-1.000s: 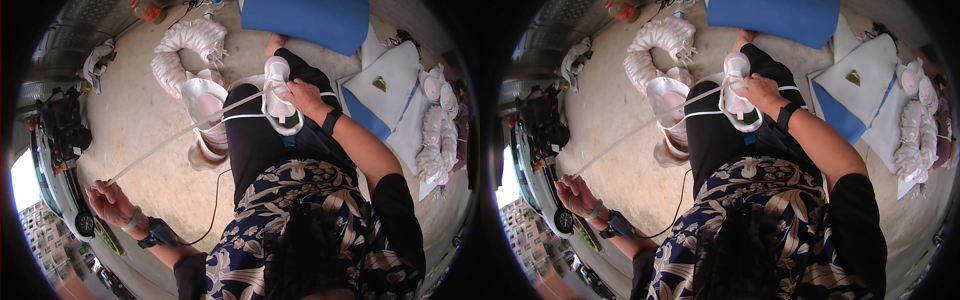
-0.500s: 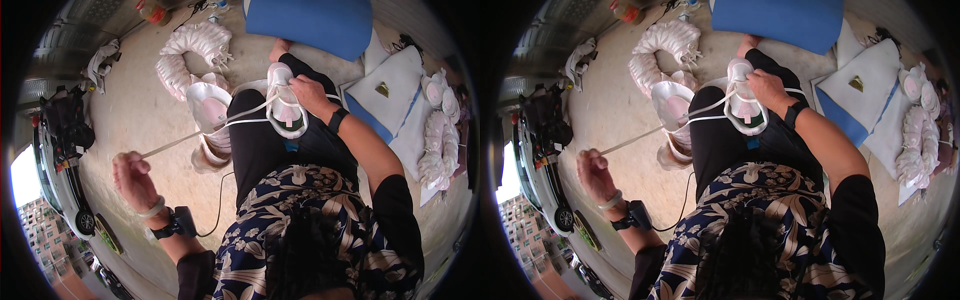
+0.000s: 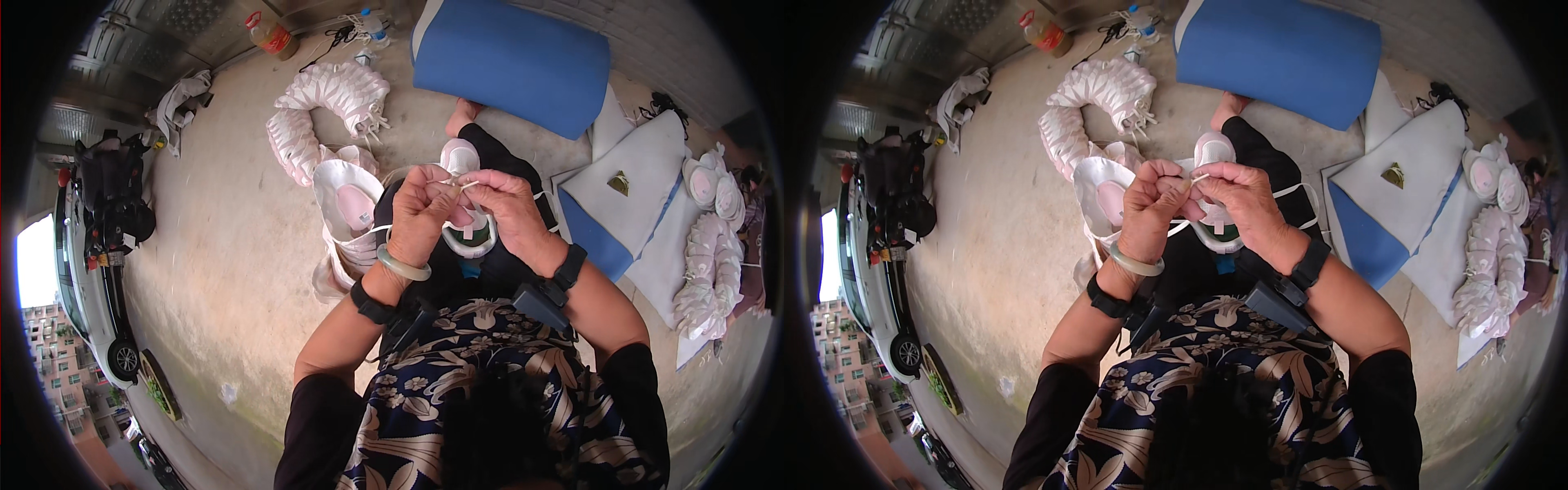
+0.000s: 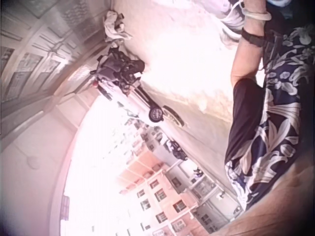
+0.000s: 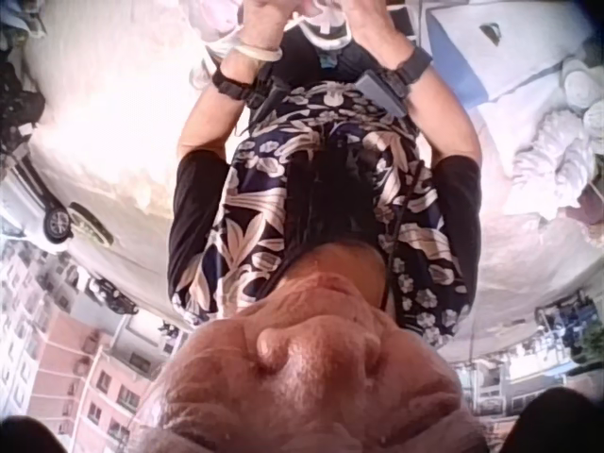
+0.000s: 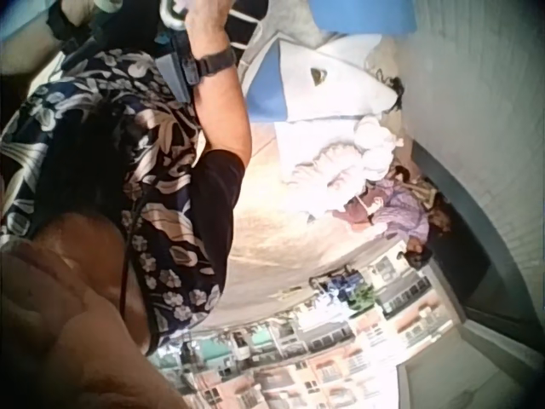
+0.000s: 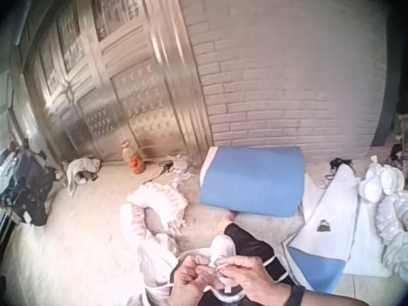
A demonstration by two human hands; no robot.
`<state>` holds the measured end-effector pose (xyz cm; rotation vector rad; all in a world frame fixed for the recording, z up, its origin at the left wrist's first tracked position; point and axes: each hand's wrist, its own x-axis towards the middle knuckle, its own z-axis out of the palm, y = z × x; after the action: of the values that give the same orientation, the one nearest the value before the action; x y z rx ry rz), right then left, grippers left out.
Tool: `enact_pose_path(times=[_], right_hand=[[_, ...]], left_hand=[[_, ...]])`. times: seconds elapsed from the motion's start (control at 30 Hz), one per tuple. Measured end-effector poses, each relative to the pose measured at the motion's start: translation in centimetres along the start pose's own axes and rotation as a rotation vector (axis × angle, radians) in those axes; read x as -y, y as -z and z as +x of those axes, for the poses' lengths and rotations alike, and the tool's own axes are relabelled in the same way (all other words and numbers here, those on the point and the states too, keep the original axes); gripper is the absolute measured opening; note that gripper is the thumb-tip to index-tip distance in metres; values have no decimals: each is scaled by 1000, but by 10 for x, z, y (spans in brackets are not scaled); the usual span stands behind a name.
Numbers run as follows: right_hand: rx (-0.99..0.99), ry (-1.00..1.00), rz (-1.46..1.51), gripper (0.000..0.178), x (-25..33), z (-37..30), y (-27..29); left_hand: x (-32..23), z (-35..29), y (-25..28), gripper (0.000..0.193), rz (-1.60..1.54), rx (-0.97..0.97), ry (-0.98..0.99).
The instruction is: The recorder is sitting and lacing a white and pink shoe with white laces.
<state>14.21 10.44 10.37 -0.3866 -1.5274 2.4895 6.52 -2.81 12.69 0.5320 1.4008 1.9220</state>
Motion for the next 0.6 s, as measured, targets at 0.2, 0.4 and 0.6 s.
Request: enact_pose_path(times=[0.2, 0.4, 0.6], right_hand=[[-56, 21, 58, 18, 4, -6, 2], [-72, 71, 70, 16, 1, -8, 5], [-90, 113, -17, 16, 1, -7, 6]], left_hand=[[16, 4, -8, 21, 37, -59, 31], [17, 4, -15, 23, -23, -102, 58], [17, 4, -21, 22, -25, -112, 47]])
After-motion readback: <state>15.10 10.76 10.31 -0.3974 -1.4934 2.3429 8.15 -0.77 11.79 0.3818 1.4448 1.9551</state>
